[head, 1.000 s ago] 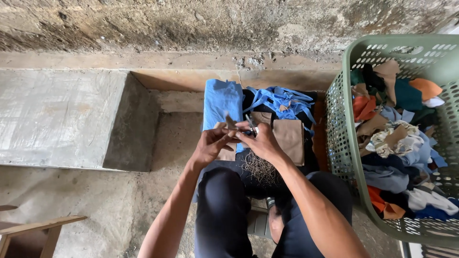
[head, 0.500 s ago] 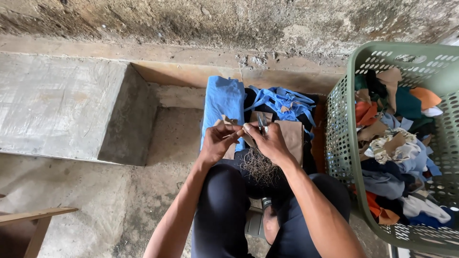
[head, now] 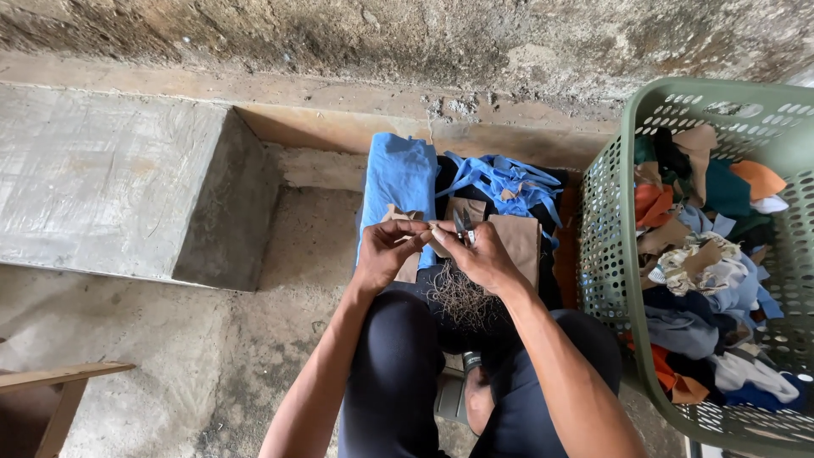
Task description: The person uses scissors to trim the edges of a piece of beige fabric held in their hands. They rotate the fabric to cut along different sides and then place the trimmed piece onto a pile of other fabric pieces on their lap.
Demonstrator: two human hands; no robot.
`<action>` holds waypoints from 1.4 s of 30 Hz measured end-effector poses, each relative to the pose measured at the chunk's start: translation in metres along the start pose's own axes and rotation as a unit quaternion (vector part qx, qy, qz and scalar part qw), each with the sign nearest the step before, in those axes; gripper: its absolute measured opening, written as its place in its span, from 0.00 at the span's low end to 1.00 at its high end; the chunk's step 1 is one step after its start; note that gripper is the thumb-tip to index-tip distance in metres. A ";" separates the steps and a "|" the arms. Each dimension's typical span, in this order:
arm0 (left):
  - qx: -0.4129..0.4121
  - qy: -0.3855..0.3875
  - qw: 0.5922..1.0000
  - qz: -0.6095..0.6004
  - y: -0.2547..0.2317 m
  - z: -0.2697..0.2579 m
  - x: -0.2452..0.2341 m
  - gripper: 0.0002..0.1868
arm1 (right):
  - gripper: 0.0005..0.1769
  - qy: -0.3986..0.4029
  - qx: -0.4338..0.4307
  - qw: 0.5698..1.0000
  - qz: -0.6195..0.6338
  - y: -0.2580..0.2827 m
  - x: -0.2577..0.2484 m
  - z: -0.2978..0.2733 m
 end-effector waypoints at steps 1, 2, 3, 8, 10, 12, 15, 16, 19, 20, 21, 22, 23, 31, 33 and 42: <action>0.000 -0.003 1.000 -0.002 0.000 0.000 0.000 0.13 | 0.14 0.005 -0.001 1.000 -0.011 -0.001 0.000 -0.001; 0.001 -0.002 1.000 -0.002 0.000 0.001 0.000 0.13 | 0.14 0.005 -0.001 1.000 -0.011 -0.003 -0.001 -0.001; 0.006 -0.004 1.000 -0.001 -0.001 0.002 0.000 0.13 | 0.14 0.008 0.002 1.000 -0.007 -0.007 -0.001 0.000; 0.025 -0.021 0.999 0.017 -0.014 0.000 -0.001 0.10 | 0.16 0.038 0.010 0.999 0.005 -0.005 0.004 -0.003; 0.035 -0.026 0.999 0.025 -0.019 -0.001 0.000 0.10 | 0.17 0.049 0.010 0.999 0.001 -0.006 0.005 -0.003; 0.034 -0.028 0.999 0.028 -0.015 0.001 -0.001 0.10 | 0.16 0.051 0.009 0.999 0.003 -0.005 0.006 -0.003; 0.039 -0.030 0.998 0.034 -0.018 0.001 0.000 0.09 | 0.16 0.056 0.007 0.998 0.001 -0.006 0.006 -0.003; 0.043 -0.030 0.998 0.037 -0.021 0.000 0.000 0.09 | 0.17 0.059 0.006 0.998 -0.003 -0.007 0.007 -0.003; 0.048 -0.023 0.998 0.034 -0.021 0.001 0.000 0.07 | 0.16 0.054 0.016 0.998 0.006 -0.005 0.008 -0.003; 0.048 -0.023 0.998 0.034 -0.022 0.001 0.000 0.07 | 0.16 0.054 0.017 0.998 0.006 -0.005 0.008 -0.003; 0.047 -0.024 0.998 0.038 -0.022 0.001 0.000 0.07 | 0.16 0.050 0.017 0.999 0.007 -0.006 0.007 -0.002; 0.046 -0.024 0.998 0.042 -0.022 0.001 -0.001 0.06 | 0.16 0.047 0.018 0.999 0.008 -0.006 0.006 -0.002; 0.046 -0.024 0.998 0.042 -0.023 0.001 0.000 0.06 | 0.16 0.047 0.018 0.999 0.008 -0.008 0.006 -0.001; 0.012 -0.071 0.996 0.050 -0.024 -0.003 -0.014 0.03 | 0.15 -0.022 0.031 0.998 -0.056 -0.021 -0.010 0.004; 0.021 -0.090 0.995 0.041 -0.025 -0.005 -0.025 0.03 | 0.16 -0.039 0.035 0.997 -0.065 -0.031 -0.019 0.006; 0.067 -0.203 0.973 -0.092 -0.007 -0.020 -0.100 0.07 | 0.16 -0.112 0.078 0.987 -0.090 -0.038 -0.026 0.002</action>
Point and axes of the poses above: each hand's wrist, its own z-axis towards the middle knuckle, its own x-axis out of the palm, y = z × x, the point moved 10 cm from there along z, towards the middle knuckle, and after that the axes turned 7 degrees about z, right-handed, at the moved point
